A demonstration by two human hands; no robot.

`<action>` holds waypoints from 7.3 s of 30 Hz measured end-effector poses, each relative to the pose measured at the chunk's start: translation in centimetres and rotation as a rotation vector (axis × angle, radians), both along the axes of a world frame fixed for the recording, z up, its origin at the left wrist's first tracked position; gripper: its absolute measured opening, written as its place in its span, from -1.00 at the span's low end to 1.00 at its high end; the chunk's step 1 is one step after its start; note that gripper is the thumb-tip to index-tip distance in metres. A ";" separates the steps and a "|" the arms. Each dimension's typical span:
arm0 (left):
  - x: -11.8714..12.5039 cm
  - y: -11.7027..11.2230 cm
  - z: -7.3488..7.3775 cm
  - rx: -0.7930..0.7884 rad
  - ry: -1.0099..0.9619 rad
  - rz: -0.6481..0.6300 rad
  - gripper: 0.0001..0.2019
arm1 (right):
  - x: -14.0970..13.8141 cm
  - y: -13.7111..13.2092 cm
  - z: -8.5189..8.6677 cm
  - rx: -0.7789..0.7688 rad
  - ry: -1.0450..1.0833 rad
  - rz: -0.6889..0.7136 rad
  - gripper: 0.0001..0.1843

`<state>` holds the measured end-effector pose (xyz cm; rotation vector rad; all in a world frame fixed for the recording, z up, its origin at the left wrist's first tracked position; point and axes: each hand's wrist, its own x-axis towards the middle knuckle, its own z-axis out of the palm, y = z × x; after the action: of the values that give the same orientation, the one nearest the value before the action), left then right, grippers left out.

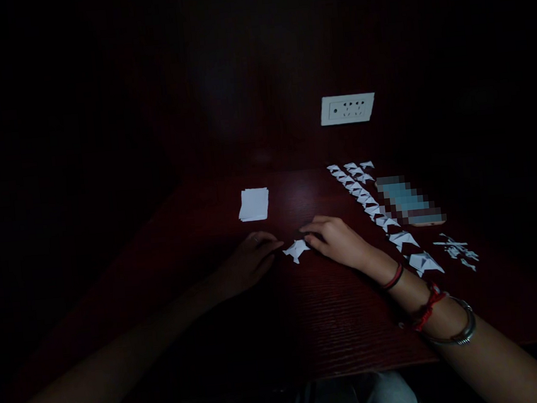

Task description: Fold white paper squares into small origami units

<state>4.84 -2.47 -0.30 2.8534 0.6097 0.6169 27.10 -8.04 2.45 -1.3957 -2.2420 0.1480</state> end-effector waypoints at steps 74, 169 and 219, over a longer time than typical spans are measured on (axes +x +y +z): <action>-0.1 0.6 1.7 0.045 0.171 -0.334 -0.66 | -0.5 -1.8 0.8 -0.087 -0.220 0.347 -0.67; -1.4 1.8 1.0 -0.147 -0.063 0.021 -0.66 | -2.8 -1.2 0.6 -0.156 -0.070 -0.031 -0.58; 22.1 14.1 2.6 0.083 -0.401 0.049 -0.78 | 20.1 7.3 11.5 -0.037 -0.556 -0.294 -0.72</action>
<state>26.96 11.66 2.34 2.6738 0.5948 1.2069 47.15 -0.76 14.00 -1.9523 -2.4185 -0.3411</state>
